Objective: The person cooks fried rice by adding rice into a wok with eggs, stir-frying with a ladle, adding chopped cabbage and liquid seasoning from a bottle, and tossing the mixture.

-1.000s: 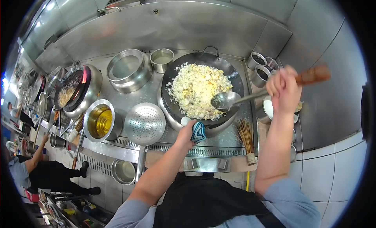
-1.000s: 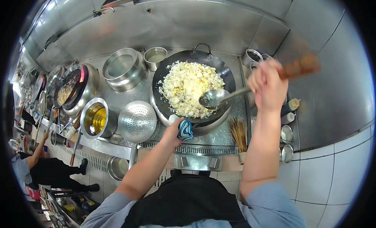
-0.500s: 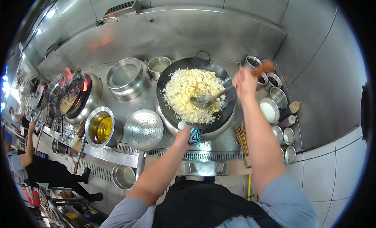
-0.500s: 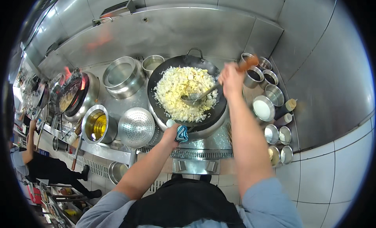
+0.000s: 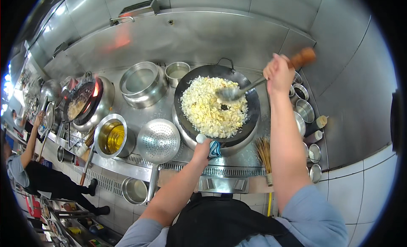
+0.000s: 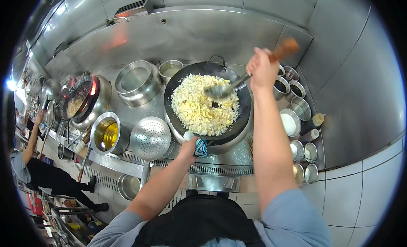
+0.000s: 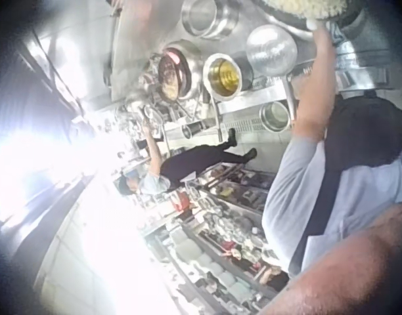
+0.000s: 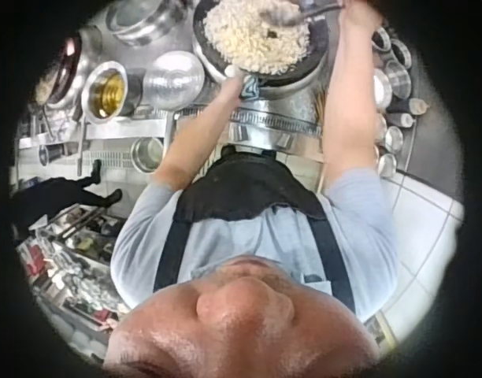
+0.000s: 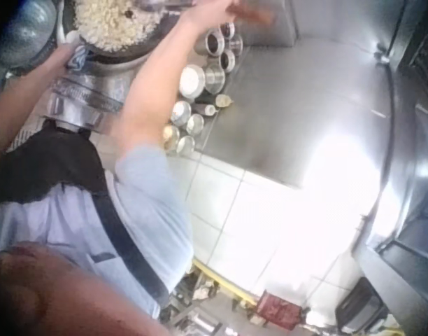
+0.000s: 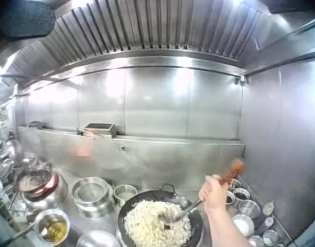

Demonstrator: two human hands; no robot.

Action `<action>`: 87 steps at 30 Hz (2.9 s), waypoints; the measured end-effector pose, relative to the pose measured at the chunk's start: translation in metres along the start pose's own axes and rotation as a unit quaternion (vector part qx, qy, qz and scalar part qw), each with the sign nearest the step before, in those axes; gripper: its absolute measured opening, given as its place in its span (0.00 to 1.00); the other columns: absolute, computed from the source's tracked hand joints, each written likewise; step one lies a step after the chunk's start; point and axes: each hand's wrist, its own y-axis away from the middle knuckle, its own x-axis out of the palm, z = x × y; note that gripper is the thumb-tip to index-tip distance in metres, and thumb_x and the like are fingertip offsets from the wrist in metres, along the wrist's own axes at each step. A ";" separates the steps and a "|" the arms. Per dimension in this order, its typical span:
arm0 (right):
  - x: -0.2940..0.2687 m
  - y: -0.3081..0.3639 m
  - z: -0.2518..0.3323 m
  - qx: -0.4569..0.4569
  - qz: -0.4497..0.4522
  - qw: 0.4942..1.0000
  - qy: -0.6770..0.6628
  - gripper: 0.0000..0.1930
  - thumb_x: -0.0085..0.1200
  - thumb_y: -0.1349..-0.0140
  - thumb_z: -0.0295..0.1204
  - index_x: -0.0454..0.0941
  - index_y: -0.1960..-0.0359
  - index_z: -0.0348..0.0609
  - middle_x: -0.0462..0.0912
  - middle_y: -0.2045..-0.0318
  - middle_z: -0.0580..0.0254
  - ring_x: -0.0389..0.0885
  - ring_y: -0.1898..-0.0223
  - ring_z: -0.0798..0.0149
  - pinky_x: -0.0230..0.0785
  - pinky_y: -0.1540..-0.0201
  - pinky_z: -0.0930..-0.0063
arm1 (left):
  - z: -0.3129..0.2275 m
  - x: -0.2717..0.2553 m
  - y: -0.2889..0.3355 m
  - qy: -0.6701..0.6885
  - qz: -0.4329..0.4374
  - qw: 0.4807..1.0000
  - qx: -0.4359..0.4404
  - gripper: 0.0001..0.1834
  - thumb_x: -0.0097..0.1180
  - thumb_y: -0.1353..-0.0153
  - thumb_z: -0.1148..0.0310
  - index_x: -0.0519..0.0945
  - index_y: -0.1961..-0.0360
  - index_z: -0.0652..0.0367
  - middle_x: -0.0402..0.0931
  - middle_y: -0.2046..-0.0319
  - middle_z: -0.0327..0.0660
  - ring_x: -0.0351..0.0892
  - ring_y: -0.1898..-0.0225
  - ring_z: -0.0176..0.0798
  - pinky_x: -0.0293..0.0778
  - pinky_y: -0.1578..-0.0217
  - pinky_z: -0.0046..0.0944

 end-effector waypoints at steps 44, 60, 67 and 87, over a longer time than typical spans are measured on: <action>-0.047 0.054 -0.039 0.045 -0.145 0.988 0.010 0.16 0.48 0.39 0.26 0.59 0.84 0.49 0.58 0.91 0.72 0.54 0.92 0.73 0.49 0.88 0.74 | 0.010 -0.002 -0.009 0.005 0.027 1.000 -0.001 0.14 0.53 0.39 0.60 0.77 0.58 0.57 0.78 0.71 0.37 0.79 0.73 0.37 0.75 0.73 0.41; -0.035 -0.032 0.003 0.028 -0.114 0.993 0.015 0.15 0.52 0.42 0.27 0.60 0.83 0.52 0.58 0.91 0.75 0.55 0.93 0.74 0.49 0.89 0.75 | 0.002 -0.003 0.000 -0.018 0.020 1.000 0.015 0.13 0.54 0.42 0.59 0.76 0.59 0.54 0.77 0.72 0.36 0.78 0.74 0.35 0.73 0.74 0.40; -0.021 -0.005 -0.032 0.144 -0.104 0.984 0.010 0.16 0.51 0.42 0.28 0.58 0.85 0.51 0.55 0.92 0.74 0.54 0.93 0.71 0.49 0.90 0.72 | 0.011 -0.012 -0.009 0.005 0.025 1.000 0.007 0.14 0.54 0.41 0.59 0.75 0.58 0.56 0.77 0.71 0.37 0.78 0.73 0.35 0.73 0.74 0.40; 0.059 -0.045 -0.050 0.214 0.101 0.968 0.088 0.11 0.51 0.41 0.28 0.62 0.79 0.49 0.58 0.90 0.76 0.54 0.92 0.75 0.47 0.89 0.73 | 0.010 -0.001 -0.007 0.023 0.020 0.999 0.016 0.17 0.54 0.40 0.60 0.74 0.53 0.56 0.78 0.68 0.36 0.79 0.70 0.35 0.74 0.71 0.40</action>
